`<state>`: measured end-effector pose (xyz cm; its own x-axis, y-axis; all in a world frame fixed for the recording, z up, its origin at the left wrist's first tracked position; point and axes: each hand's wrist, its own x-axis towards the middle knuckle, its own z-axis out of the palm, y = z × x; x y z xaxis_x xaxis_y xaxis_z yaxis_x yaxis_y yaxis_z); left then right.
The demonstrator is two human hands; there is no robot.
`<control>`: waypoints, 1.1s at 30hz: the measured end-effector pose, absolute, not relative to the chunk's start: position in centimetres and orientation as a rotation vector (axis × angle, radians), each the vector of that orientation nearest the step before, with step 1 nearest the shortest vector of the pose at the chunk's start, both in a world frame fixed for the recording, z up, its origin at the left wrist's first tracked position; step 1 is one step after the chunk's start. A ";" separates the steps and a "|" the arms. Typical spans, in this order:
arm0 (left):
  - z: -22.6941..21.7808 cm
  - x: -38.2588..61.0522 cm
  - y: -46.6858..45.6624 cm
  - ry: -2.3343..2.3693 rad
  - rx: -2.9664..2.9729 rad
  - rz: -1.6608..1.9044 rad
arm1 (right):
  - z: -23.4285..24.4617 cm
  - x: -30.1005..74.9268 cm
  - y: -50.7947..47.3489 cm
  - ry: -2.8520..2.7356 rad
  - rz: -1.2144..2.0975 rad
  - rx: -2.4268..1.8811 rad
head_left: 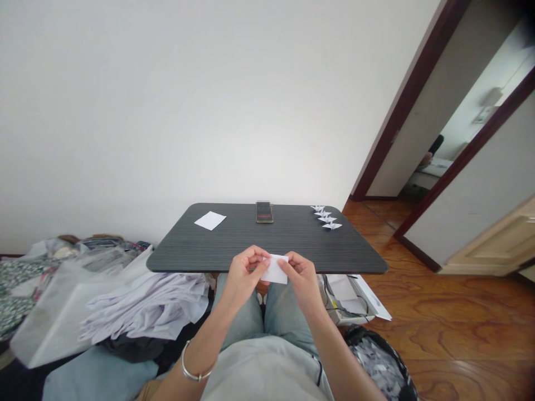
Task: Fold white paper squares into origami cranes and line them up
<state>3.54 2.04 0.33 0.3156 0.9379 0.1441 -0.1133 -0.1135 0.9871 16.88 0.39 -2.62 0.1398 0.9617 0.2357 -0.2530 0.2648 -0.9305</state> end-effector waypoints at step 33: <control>0.8 2.6 1.8 0.775 1.275 1.024 | -3.2 17.5 0.8 -1.113 0.881 -0.972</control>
<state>2.62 1.80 0.85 0.3772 0.9230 0.0764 -0.1764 -0.0094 0.9843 17.54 0.83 -3.16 0.2179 0.9264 0.3072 -0.0863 0.3319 -0.9394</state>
